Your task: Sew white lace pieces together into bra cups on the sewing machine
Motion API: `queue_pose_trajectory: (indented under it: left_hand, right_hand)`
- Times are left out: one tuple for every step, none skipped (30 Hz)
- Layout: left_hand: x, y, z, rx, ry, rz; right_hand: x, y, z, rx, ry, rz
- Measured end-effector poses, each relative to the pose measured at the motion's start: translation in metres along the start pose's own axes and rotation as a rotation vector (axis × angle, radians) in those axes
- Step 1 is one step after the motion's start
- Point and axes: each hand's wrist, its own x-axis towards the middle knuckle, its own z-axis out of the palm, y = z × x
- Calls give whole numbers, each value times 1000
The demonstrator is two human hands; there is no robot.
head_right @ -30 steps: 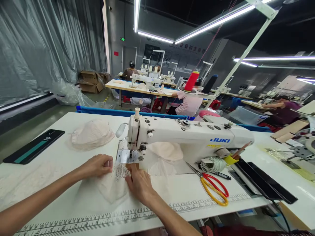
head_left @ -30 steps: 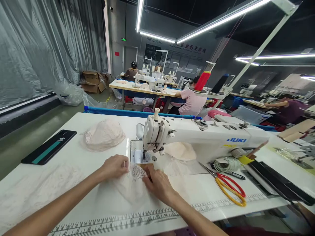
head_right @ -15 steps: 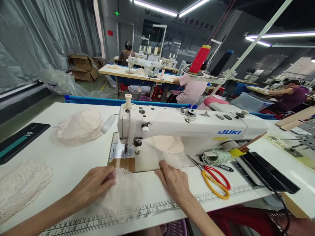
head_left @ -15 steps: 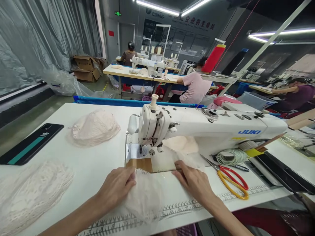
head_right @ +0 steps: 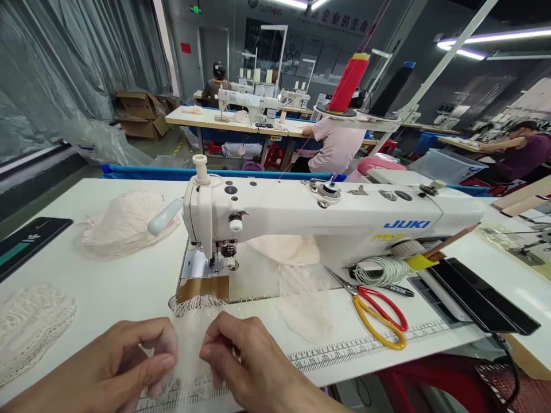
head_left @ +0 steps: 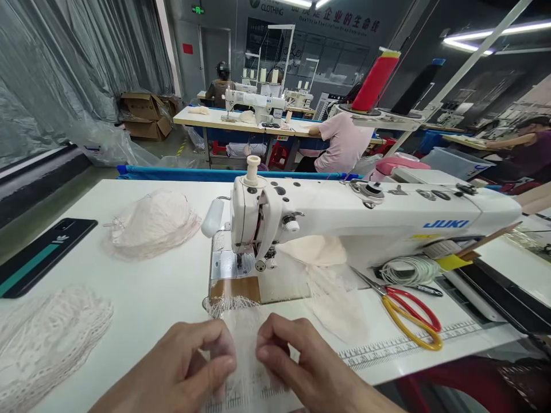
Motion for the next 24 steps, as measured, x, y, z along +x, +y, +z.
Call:
queue_pose_trajectory:
  left_hand:
    - [5, -2, -2, 12, 23, 23]
    - [10, -5, -3, 42, 48, 48]
    - [15, -10, -4, 82, 63, 77]
    - [19, -15, -5, 119, 52, 94]
    - [21, -21, -4, 142, 23, 92]
    - [20, -26, -4, 152, -6, 66]
    - [18, -31, -3, 161, -28, 27]
    - [15, -33, -2, 179, -30, -11]
    - [11, -34, -2, 208, -21, -39]
    - [7, -33, -2, 245, -14, -54]
    - [5, -30, -2, 292, -9, -49]
    - [4, -26, -4, 338, -1, -33]
    - [5, -21, -5, 377, 15, -12]
    - [7, -16, -7, 408, 44, 10]
    - [9, -11, -9, 428, 88, 30]
    - [12, -6, -11, 435, 139, 47]
    - [15, -2, -12, 420, 180, 59]
    - [19, 0, -13, 376, 194, 64]
    - [23, 1, -13, 311, 183, 64]
    - [27, 0, -12, 238, 160, 58]
    - [31, -3, -11, 176, 138, 50]
    - [36, -6, -10, 145, 128, 42]
    - [41, -11, -8, 149, 140, 35]
    - [45, -16, -6, 185, 173, 33]
  right_hand:
    - [1, 0, -1, 63, -11, 40]
    - [4, 3, -1, 95, 2, 64]
    - [8, 7, -1, 89, 25, 75]
    - [12, 13, 0, 45, 49, 73]
    - [16, 19, 2, -22, 65, 62]
    - [19, 24, 4, -97, 70, 47]
    - [21, 29, 6, -170, 70, 32]
    - [22, 32, 8, -232, 69, 17]
    - [21, 34, 10, -275, 69, 7]
    - [20, 35, 11, -299, 72, 2]
    - [19, 34, 12, -306, 79, -2]
    - [17, 32, 12, -299, 92, -7]
    - [15, 30, 11, -280, 106, -11]
    - [14, 26, 10, -246, 115, -13]
    - [13, 22, 7, -198, 119, -9]
    - [12, 17, 5, -140, 113, 3]
    - [12, 13, 2, -81, 101, 19]
    - [13, 10, -1, -34, 88, 38]
    - [14, 9, -4, -8, 82, 53]
    - [17, 9, -5, -11, 84, 58]
    - [20, 11, -6, -49, 100, 55]
    - [23, 14, -5, -118, 127, 45]
    - [26, 19, -4, -207, 160, 31]
    - [29, 24, -1, -303, 191, 17]
